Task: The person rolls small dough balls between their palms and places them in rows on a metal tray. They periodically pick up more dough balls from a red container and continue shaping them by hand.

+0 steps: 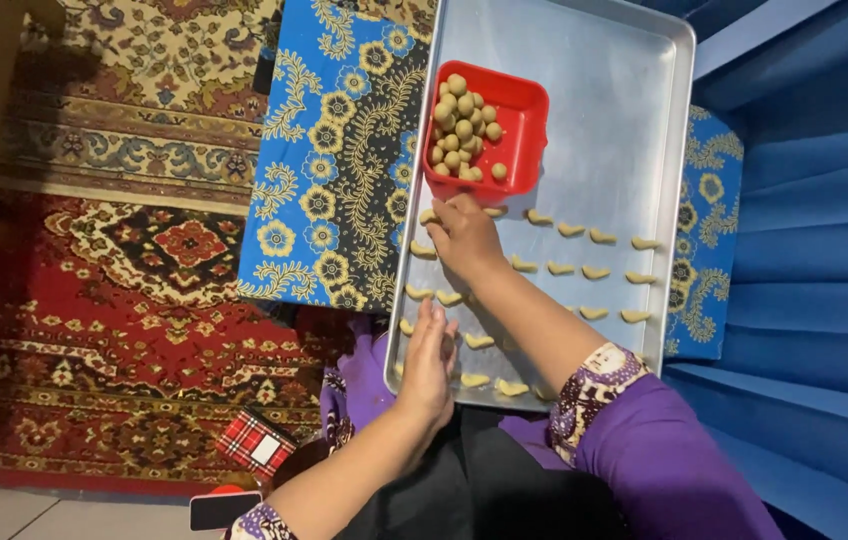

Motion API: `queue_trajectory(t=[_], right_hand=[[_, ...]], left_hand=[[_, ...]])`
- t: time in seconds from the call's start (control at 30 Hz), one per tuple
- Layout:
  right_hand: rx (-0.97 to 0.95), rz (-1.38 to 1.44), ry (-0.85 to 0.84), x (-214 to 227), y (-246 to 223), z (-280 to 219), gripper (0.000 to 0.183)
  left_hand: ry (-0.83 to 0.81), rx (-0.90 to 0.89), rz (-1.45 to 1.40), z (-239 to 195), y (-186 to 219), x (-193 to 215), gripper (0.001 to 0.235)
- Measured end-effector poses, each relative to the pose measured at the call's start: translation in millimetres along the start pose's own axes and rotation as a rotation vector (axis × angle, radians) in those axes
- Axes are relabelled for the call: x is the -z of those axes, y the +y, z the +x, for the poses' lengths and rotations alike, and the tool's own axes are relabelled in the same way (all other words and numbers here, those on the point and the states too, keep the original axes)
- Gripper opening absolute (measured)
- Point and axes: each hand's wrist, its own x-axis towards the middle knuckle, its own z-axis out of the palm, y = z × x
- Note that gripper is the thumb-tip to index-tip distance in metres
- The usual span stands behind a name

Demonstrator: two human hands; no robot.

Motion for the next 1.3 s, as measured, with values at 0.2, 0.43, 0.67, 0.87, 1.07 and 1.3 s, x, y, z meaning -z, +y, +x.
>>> queue_trajectory(t=[0.2,0.43,0.67,0.87,1.07,1.3], right_hand=[[0.160,-0.200,0.286,41.2,49.1,5.0,0.028],[0.077,-0.519,0.153,63.1,83.6,11.1,0.017],[0.077,-0.567,0.131,84.0,110.9,21.6,0.014],[0.153,-0.491,0.190,101.5,150.4,6.5,0.017],[0.117,-0.447,0.243,116.6,118.8,1.0,0.023],[0.271,-0.200,0.283,74.6,89.6,-28.2,0.007]], left_hand=[[0.022,0.010,-0.050,10.3,-13.9,7.9,0.078],[0.014,0.033,-0.062,13.9,-19.8,11.5,0.070],[0.009,0.065,-0.048,13.3,-16.0,12.4,0.068],[0.004,0.088,-0.034,13.9,-16.6,11.8,0.067],[0.015,0.134,-0.021,19.2,-23.5,16.8,0.064],[0.025,0.143,-0.019,23.2,-28.8,19.6,0.062]])
